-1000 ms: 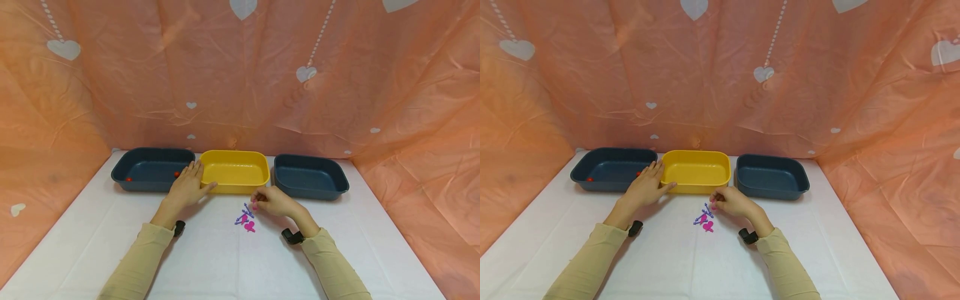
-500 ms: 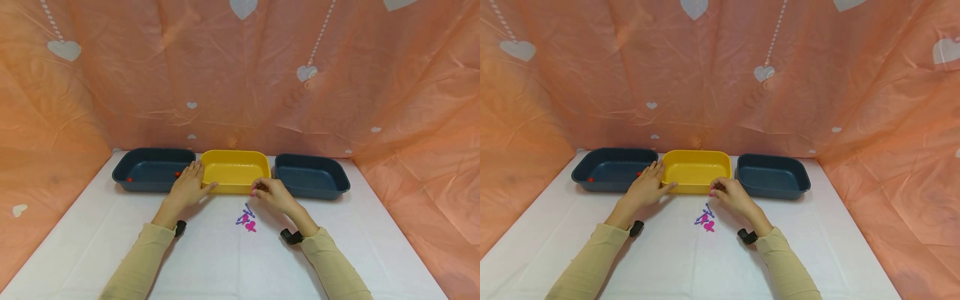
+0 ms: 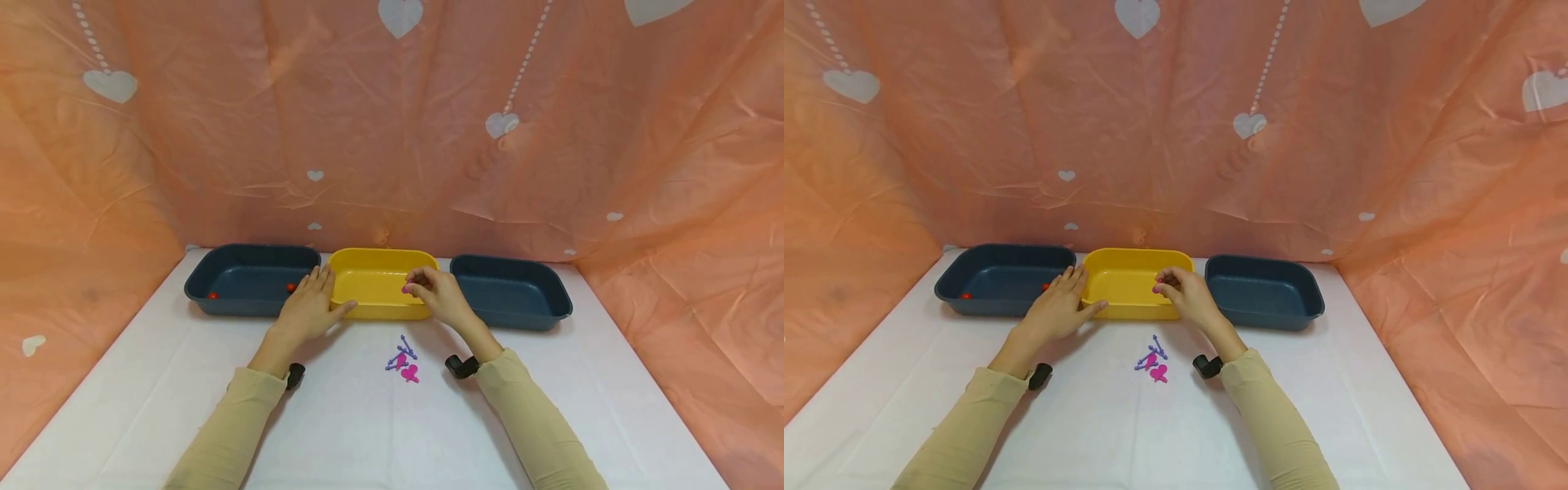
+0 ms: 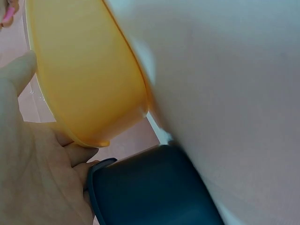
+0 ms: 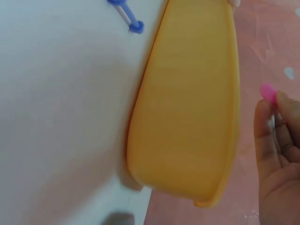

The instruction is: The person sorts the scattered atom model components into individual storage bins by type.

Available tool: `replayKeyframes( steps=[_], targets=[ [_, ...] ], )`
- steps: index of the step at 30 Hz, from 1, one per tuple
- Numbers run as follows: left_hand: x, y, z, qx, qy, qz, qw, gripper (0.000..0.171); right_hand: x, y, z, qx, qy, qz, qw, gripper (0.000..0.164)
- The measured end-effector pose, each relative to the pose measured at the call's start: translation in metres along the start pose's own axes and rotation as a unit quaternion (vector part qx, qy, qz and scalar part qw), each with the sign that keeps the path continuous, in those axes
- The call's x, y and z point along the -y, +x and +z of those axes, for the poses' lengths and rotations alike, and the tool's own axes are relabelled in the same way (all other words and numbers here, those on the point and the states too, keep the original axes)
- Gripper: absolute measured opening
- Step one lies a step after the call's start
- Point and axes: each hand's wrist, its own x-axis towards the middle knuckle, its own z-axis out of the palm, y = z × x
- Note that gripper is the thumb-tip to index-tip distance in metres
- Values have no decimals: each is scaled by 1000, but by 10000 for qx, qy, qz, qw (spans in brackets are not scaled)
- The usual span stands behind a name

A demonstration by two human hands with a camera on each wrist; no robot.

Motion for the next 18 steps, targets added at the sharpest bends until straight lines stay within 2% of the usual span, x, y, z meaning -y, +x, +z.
replayKeyframes(
  steps=[8, 18],
  targets=[
    [1, 0, 2, 8, 5, -23, 10000, 95, -5, 29, 11, 418, -81, 854, 9954, 16],
    [0, 1, 1, 32, 38, -47, 10000, 95, -11, 48, 21, 1046, -59, 1158, 9877, 20]
  ],
)
